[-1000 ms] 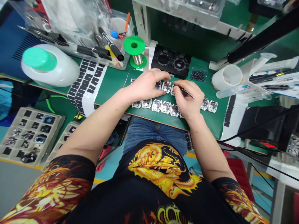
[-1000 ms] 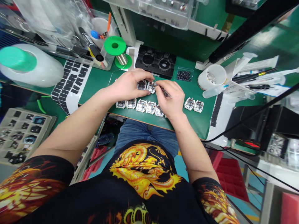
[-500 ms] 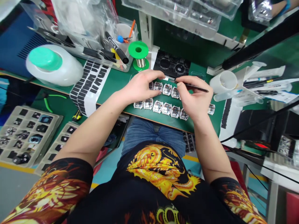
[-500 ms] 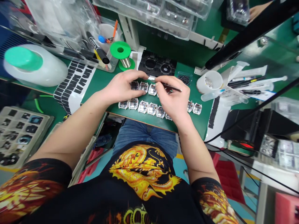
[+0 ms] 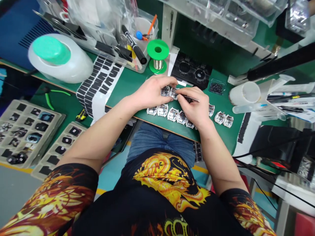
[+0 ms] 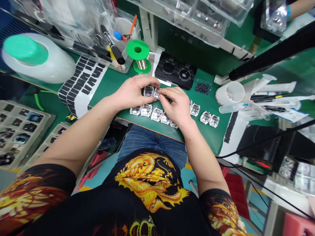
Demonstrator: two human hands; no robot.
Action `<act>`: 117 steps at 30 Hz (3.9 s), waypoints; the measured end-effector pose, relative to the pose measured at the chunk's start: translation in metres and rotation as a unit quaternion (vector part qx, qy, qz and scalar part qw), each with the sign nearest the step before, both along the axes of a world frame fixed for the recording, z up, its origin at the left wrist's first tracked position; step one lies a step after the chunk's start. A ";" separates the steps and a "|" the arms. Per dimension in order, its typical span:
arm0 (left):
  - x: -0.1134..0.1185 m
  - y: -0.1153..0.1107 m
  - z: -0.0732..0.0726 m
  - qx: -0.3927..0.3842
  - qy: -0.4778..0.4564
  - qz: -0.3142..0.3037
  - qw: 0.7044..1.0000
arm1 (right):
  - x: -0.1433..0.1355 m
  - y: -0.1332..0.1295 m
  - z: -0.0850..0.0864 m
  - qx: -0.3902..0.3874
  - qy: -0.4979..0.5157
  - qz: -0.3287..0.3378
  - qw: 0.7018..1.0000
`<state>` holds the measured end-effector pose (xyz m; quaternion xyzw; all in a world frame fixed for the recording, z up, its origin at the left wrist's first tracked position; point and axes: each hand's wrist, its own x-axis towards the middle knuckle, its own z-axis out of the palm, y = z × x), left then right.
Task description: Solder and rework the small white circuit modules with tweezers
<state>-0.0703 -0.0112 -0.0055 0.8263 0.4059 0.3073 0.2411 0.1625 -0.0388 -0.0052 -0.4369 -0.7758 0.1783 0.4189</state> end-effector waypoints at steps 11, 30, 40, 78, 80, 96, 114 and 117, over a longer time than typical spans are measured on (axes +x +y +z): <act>-0.001 0.003 0.002 -0.003 0.008 -0.010 1.000 | 0.001 0.000 0.002 0.012 -0.030 0.030 0.999; -0.001 0.005 0.003 0.003 0.017 -0.015 1.000 | -0.002 0.000 -0.004 0.024 -0.018 0.000 1.000; -0.001 0.004 0.005 0.000 0.021 -0.012 1.000 | -0.004 -0.001 -0.007 0.008 -0.005 -0.014 1.000; -0.002 0.007 0.003 -0.007 0.025 -0.021 0.999 | 0.000 0.002 -0.004 -0.001 0.060 -0.026 0.998; -0.002 0.008 0.002 -0.004 0.019 -0.024 1.000 | -0.001 0.002 -0.002 0.007 0.057 -0.004 0.998; -0.002 0.010 0.001 0.000 0.021 -0.021 1.000 | 0.001 0.003 -0.007 -0.008 0.029 -0.038 0.999; -0.002 0.009 0.002 0.003 0.023 -0.018 1.000 | 0.010 0.001 0.007 0.019 0.039 -0.063 0.997; -0.001 0.008 0.003 0.001 0.021 -0.021 1.000 | 0.003 0.003 0.005 0.010 0.025 -0.020 0.999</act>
